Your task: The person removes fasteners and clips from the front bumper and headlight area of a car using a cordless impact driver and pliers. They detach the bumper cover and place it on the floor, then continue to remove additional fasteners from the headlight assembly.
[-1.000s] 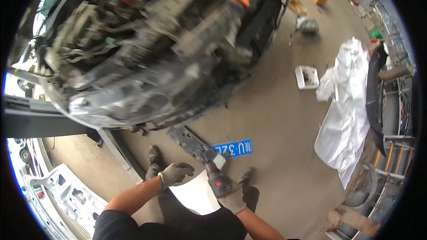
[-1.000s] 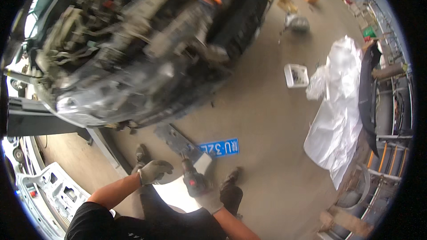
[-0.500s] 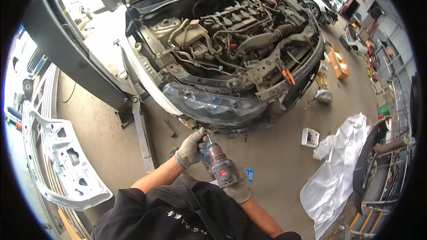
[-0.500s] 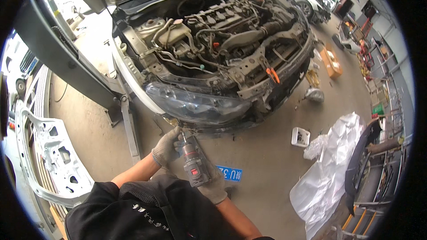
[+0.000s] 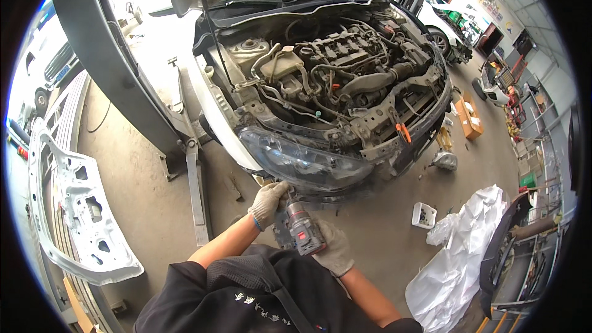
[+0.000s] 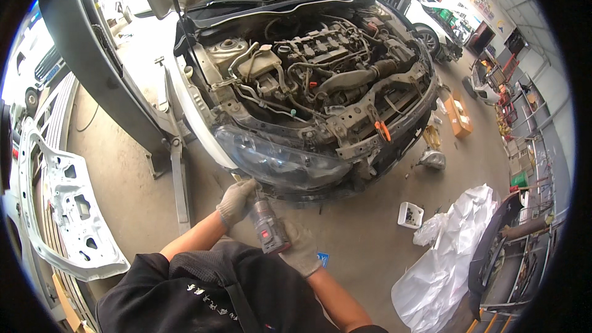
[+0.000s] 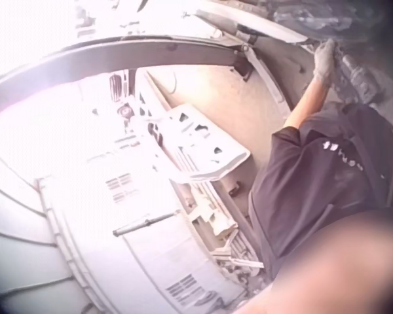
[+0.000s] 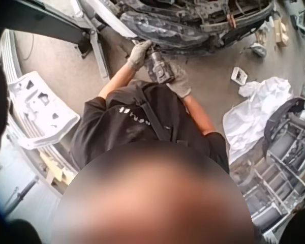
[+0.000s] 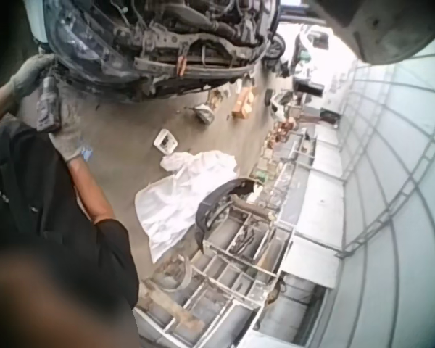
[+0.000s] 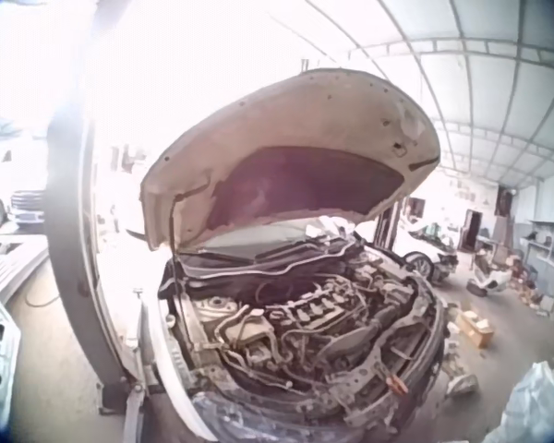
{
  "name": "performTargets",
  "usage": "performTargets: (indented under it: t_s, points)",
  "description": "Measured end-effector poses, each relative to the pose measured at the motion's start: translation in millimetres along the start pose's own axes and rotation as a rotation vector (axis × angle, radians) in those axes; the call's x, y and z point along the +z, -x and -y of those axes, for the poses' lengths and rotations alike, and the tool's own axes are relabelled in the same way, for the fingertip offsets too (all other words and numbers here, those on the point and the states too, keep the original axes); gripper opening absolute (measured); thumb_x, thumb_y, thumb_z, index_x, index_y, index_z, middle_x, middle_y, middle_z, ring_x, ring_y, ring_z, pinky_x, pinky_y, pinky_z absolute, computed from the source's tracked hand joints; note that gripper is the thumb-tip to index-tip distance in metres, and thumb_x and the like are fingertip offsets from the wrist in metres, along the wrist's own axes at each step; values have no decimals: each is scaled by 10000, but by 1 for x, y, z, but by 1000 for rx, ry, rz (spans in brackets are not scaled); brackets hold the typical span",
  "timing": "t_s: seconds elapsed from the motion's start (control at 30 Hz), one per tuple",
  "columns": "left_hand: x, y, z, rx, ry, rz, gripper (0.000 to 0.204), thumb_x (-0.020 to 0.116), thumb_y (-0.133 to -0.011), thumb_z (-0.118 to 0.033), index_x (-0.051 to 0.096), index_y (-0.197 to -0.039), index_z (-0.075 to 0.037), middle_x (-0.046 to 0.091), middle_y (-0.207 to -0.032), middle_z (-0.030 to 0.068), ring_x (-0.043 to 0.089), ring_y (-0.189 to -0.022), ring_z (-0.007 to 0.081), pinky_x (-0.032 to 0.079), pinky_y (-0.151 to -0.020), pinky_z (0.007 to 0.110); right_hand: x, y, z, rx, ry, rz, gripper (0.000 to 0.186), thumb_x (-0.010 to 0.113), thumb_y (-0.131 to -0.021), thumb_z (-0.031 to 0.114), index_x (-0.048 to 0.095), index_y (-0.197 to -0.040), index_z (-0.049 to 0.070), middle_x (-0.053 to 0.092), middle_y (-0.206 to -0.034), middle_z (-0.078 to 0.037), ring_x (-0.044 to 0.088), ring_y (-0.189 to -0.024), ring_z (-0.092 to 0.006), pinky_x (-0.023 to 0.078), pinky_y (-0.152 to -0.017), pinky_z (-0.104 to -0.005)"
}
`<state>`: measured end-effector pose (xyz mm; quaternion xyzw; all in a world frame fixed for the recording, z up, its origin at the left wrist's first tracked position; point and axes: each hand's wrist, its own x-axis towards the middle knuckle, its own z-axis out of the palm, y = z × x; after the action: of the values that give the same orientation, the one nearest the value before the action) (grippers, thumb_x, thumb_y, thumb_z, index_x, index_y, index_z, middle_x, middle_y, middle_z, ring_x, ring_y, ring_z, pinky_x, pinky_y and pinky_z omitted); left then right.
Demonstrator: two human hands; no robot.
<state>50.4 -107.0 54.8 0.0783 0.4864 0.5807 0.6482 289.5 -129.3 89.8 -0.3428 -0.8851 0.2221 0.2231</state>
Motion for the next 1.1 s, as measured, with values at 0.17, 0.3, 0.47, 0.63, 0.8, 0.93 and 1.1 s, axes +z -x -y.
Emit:
performTargets:
  t_s: [0.17, 0.3, 0.47, 0.63, 0.8, 0.93, 1.1]
  points:
    - [-17, -21, -17, -66, -199, 6, 253, 679, -975, -274, 603, -821, -88, 526, -674, -17, 430, -499, 88, 325, -445, 263, 19, -31, -14, -27, 291, 188, 728, 798, -750, 290, 499, -1368, 49, 660, -1217, -124, 625, -1029, -337, 495, -946, -460]
    - [-24, -72, -22, -116, 2, -54, 268, 687, -969, -299, 612, -789, -114, 530, -657, -33, 431, -478, 86, 341, -433, 261, 46, -67, -32, 16, 366, 257, 792, 787, -764, 271, 427, -1429, 34, 621, -1251, -115, 590, -1106, -328, 469, -990, -442]
    - [-45, -128, -36, -20, -169, -73, 217, 686, -956, -269, 660, -847, -83, 573, -700, -12, 495, -525, 105, 396, -463, 277, 88, -115, -56, 65, 450, 240, 700, 705, -839, 254, 415, -1431, 19, 640, -1214, -112, 608, -1080, -334, 472, -976, -446]
    - [-51, -145, -43, 94, -304, -120, 248, 667, -947, -237, 718, -1048, -16, 646, -818, 15, 592, -648, 130, 493, -592, 294, 113, -132, -72, 35, 411, 205, 659, 641, -876, 239, 421, -1447, -3, 639, -1218, -174, 616, -1046, -360, 488, -931, -481]
    - [-47, -144, -51, 89, -247, -178, 275, 631, -955, -211, 744, -1093, -2, 658, -779, 30, 611, -593, 140, 472, -513, 303, 117, -144, -73, 56, 345, 186, 644, 666, -861, 248, 462, -1418, -3, 645, -1185, -182, 624, -1028, -370, 501, -916, -480]
    - [-46, -150, -55, 72, -278, -193, 263, 648, -948, -191, 746, -1080, 14, 665, -787, 32, 618, -608, 147, 497, -540, 302, 112, -152, -72, 111, 331, 293, 737, 684, -856, 328, 425, -1442, -35, 630, -1224, -190, 609, -1049, -374, 493, -932, -475]
    - [-50, -156, -56, 53, -331, -195, 266, 666, -939, -190, 745, -1083, 19, 665, -777, 35, 619, -624, 144, 494, -550, 299, 113, -151, -69, 79, 294, 166, 665, 726, -817, 258, 482, -1381, 4, 669, -1115, -181, 642, -998, -378, 515, -881, -483]
